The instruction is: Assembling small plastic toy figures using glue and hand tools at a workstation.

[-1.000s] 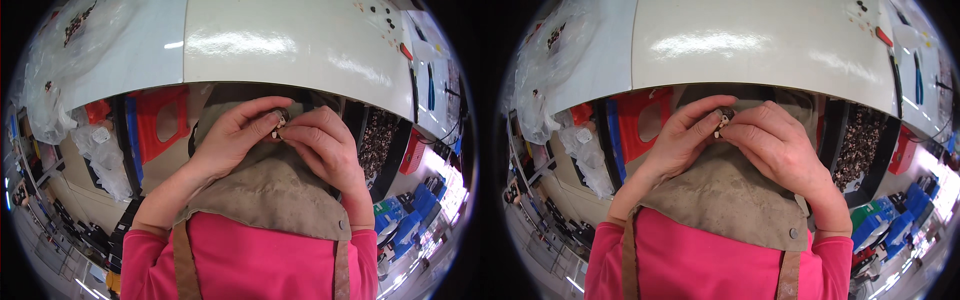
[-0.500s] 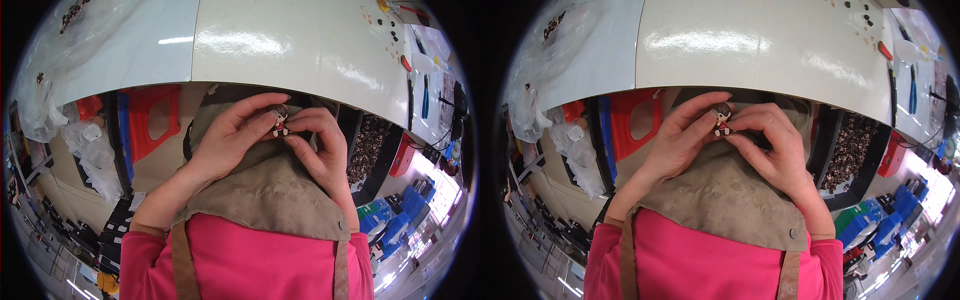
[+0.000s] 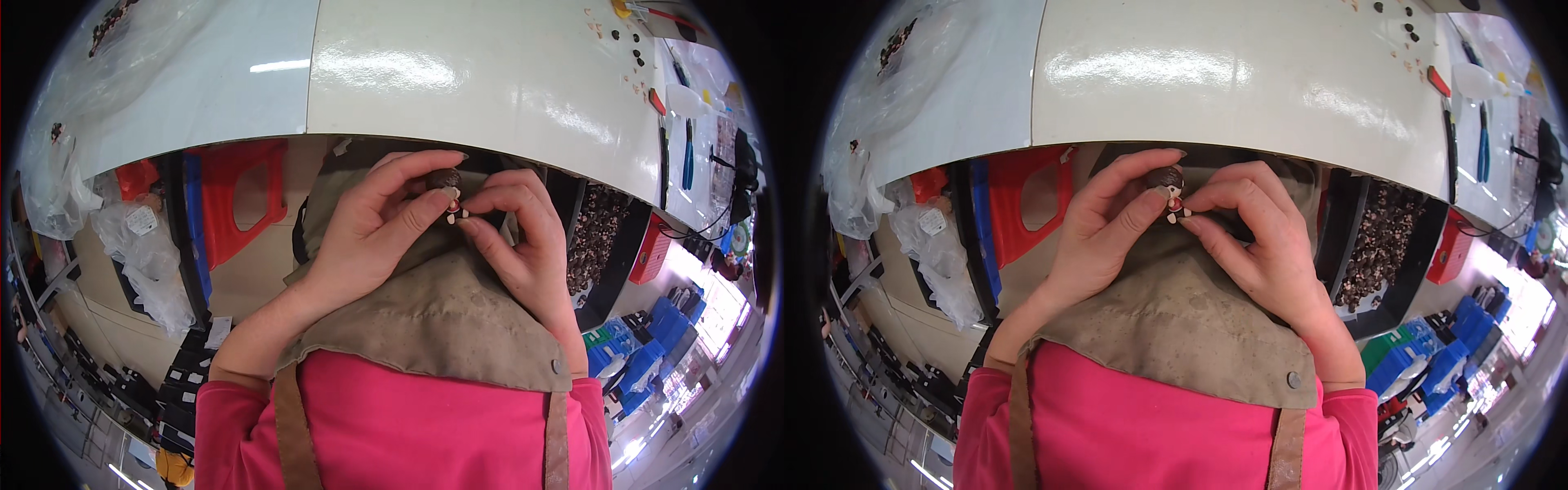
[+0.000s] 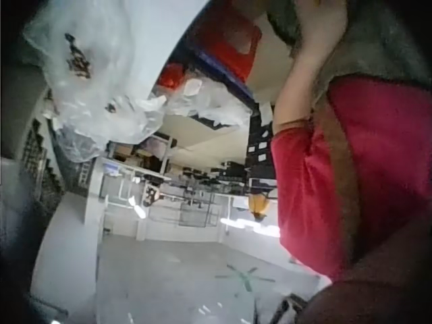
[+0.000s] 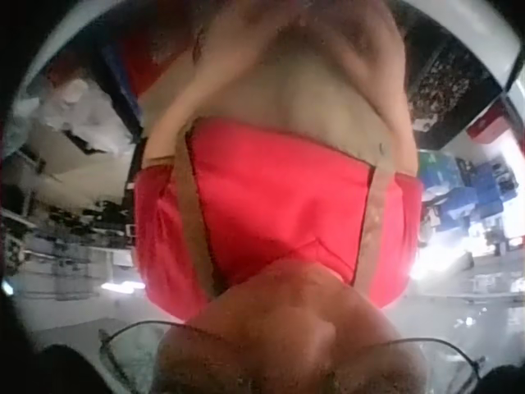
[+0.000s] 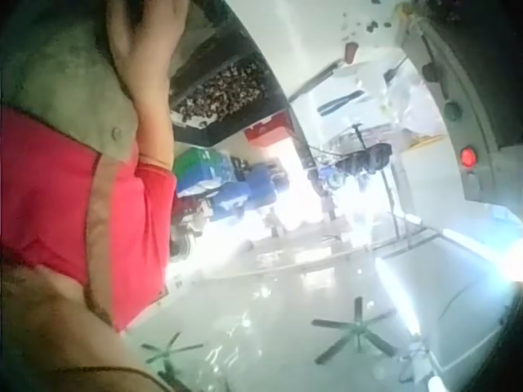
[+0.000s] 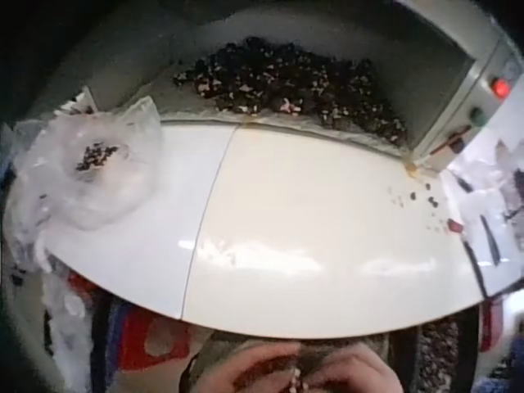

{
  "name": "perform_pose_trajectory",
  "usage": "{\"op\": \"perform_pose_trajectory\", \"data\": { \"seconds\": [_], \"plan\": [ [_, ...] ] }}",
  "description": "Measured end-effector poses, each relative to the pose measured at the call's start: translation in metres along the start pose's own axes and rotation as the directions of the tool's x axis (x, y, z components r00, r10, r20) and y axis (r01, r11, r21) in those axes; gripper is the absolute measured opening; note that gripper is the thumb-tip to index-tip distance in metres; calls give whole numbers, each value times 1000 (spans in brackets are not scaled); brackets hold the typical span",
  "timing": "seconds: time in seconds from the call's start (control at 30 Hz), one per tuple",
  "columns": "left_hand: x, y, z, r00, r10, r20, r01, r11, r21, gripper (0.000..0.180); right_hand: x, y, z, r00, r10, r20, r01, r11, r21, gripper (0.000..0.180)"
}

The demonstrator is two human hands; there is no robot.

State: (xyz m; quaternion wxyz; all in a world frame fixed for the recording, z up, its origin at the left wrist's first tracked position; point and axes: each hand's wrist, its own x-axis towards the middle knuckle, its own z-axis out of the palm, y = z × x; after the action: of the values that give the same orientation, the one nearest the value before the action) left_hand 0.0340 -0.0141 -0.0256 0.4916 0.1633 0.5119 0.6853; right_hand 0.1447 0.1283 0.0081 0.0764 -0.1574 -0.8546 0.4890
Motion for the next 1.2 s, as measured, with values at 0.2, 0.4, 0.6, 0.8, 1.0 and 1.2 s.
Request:
{"op": "perform_pose_trajectory", "data": {
  "seconds": [0.2, 0.4, 0.6, 0.8, 1.0, 1.2],
  "plan": [
    [-1, 4, 0, 993, -119, 15, 120, 988, -101, 31, 5, -1, -3, 993, -105, 49, 106, 994, -8, 19],
    [-2, -1, -2, 937, -331, 111, 347, 845, -407, 30, 13, -2, -11, 915, -356, 190, 386, 908, -160, 23],
    [-2, -2, -2, 891, -413, 186, 448, 739, -504, 30, 24, -8, -22, 810, -439, 390, 542, 813, -211, 23],
    [-2, 2, -2, 985, -169, 23, 171, 973, -154, 31, 16, 2, -14, 926, -271, 264, 307, 946, -107, 21],
    [0, -1, -3, 993, -114, 18, 115, 973, -200, 32, -1, 12, 5, 999, -39, 25, 37, 997, 61, 22],
    [1, 1, 1, 996, -92, 4, 91, 982, -168, 33, -4, 13, 4, 1000, 18, 4, -18, 990, 137, 21]
  ]
}}
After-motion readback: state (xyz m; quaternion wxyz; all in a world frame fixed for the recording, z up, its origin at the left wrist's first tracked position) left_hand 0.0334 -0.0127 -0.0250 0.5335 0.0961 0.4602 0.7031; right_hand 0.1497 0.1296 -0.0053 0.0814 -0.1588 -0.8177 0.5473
